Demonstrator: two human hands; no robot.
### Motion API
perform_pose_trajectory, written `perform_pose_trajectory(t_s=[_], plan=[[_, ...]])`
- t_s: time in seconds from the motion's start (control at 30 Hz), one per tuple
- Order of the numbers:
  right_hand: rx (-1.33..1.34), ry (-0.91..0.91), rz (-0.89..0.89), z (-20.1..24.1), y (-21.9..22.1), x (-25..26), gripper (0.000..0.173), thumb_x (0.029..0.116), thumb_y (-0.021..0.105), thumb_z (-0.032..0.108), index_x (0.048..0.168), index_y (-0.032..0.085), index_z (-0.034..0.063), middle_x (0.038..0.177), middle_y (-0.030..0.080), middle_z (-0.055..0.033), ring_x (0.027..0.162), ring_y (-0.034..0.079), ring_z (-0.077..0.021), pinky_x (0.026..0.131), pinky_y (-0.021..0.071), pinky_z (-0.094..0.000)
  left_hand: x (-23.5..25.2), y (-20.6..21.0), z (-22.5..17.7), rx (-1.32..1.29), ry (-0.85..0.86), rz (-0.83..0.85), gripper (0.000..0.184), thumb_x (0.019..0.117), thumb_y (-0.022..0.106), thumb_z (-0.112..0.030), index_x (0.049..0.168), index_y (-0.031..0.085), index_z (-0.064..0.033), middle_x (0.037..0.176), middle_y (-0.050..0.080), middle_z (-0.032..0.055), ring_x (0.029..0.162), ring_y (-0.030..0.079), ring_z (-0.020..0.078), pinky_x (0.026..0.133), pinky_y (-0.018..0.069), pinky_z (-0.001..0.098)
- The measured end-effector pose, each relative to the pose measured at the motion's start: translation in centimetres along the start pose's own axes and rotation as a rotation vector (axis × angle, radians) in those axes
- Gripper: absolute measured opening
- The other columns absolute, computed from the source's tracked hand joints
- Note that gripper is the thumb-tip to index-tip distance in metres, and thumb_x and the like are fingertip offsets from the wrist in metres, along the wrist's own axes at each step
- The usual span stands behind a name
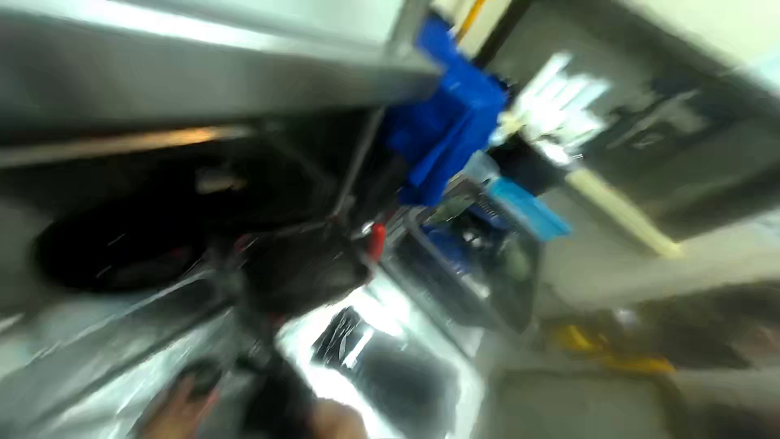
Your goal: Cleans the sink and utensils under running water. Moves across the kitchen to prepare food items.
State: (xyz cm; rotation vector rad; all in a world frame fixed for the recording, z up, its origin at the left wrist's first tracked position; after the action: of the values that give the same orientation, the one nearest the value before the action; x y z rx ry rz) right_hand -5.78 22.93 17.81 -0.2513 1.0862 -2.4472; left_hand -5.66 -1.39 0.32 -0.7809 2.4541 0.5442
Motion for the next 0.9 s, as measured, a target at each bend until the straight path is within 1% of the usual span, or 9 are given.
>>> perform_pose_trajectory(t_s=[0.07,0.13,0.2,0.3,0.43,0.53,0.67,0.8,0.9], plan=[[0.217,0.246,0.012,1.4,1.4,3.7,0.038,0.0984,0.053,0.003,0.135,0.062,-0.0012,0.128,0.069,-0.0165,0.118,0.067,-0.023,0.104,0.0539,-0.0416,-4.1,2.0,-5.3,0.27,0.227,-0.147,0.037,0.1056,0.057,-0.023,0.129,0.061,0.0053,0.116,0.069,0.0181,0.098,0.07,0.0203,0.088,0.0601,0.0404],[0.484,0.534,0.064,1.6,5.5,6.4,0.037,0.1048,0.051,0.014,0.141,0.057,0.0077,0.118,0.07,-0.0136,0.099,0.07,-0.0188,0.086,0.0593,-0.0397,-7.1,1.9,-7.4,0.535,0.459,-0.164,0.028,0.1038,0.061,-0.019,0.119,0.069,0.0023,0.116,0.071,0.0164,0.105,0.069,0.0224,0.095,0.0563,0.0464],[0.843,0.782,0.127,2.0,10.0,8.7,0.034,0.1081,0.048,0.025,0.138,0.058,0.0128,0.105,0.069,-0.0112,0.081,0.067,-0.0194,0.067,0.0582,-0.0391,-8.3,1.6,-7.4,0.689,0.635,-0.094,0.031,0.1039,0.058,-0.025,0.122,0.072,-0.0042,0.141,0.062,0.0126,0.137,0.054,0.0258,0.117,0.0429,0.0488],[1.318,0.814,0.36,3.9,15.5,10.4,0.048,0.1047,0.043,0.054,0.124,0.06,0.0142,0.101,0.068,-0.0048,0.09,0.067,-0.0167,0.078,0.0579,-0.0383,-8.6,0.7,-7.7,0.822,0.775,-0.03,0.036,0.1044,0.051,-0.032,0.116,0.076,-0.0081,0.149,0.058,0.0092,0.153,0.033,0.0336,0.126,0.0272,0.0532],[1.074,0.815,0.313,4.6,15.4,11.2,0.03,0.1049,0.053,0.021,0.134,0.054,0.0119,0.101,0.067,-0.0105,0.079,0.068,-0.0205,0.066,0.0593,-0.0371,-8.8,-3.4,-8.4,0.425,0.871,-0.14,0.032,0.1038,0.051,-0.019,0.115,0.071,0.0041,0.14,0.061,0.0182,0.138,0.053,0.0275,0.116,0.0453,0.0441],[0.517,0.459,0.268,4.5,11.0,12.2,0.04,0.1002,0.059,0.007,0.14,0.055,0.0064,0.123,0.066,-0.0137,0.101,0.07,-0.0215,0.084,0.0617,-0.0415,-6.4,-6.0,-5.3,0.386,0.58,-0.357,0.031,0.1029,0.054,-0.015,0.129,0.057,0.0013,0.133,0.058,0.019,0.114,0.063,0.0239,0.092,0.0578,0.0396],[-0.23,-0.26,0.17,3.3,4.6,9.7,0.045,0.0936,0.06,0.005,0.138,0.059,0.0072,0.131,0.064,-0.0122,0.118,0.064,-0.0251,0.099,0.0559,-0.0478,-3.8,-0.3,5.3,0.891,0.178,0.119,0.044,0.0972,0.066,-0.016,0.14,0.06,-0.0068,0.142,0.058,0.0199,0.132,0.056,0.0365,0.111,0.0445,0.0574],[-0.341,-0.457,0.081,-0.6,3.0,5.6,0.044,0.0871,0.058,0.009,0.129,0.066,-0.003,0.129,0.065,-0.0238,0.117,0.065,-0.0348,0.098,0.0554,-0.0475,-4.4,3.3,12.3,1.296,0.217,0.51,0.054,0.0987,0.064,-0.011,0.152,0.052,-0.0123,0.167,0.034,0.0075,0.156,0.025,0.031,0.127,0.0158,0.0565],[-0.391,-0.494,0.043,-1.7,4.2,4.3,0.039,0.086,0.057,0.011,0.121,0.07,-0.0015,0.125,0.066,-0.0254,0.116,0.065,-0.0387,0.097,0.0548,-0.0506,-3.0,1.6,13.8,1.354,0.16,0.423,0.05,0.1033,0.054,-0.006,0.153,0.048,-0.0059,0.169,0.031,0.0063,0.157,0.025,0.0284,0.127,0.0192,0.05]])
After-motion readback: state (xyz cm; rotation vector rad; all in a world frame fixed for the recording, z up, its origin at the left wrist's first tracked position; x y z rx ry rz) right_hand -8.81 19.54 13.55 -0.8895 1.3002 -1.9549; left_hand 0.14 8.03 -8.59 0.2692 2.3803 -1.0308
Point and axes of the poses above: each hand's wrist, its own x-axis towards the middle knuckle, its own y-axis out of the palm, z = x × y, the point moved 7 cm from there along x, towards the middle knuckle
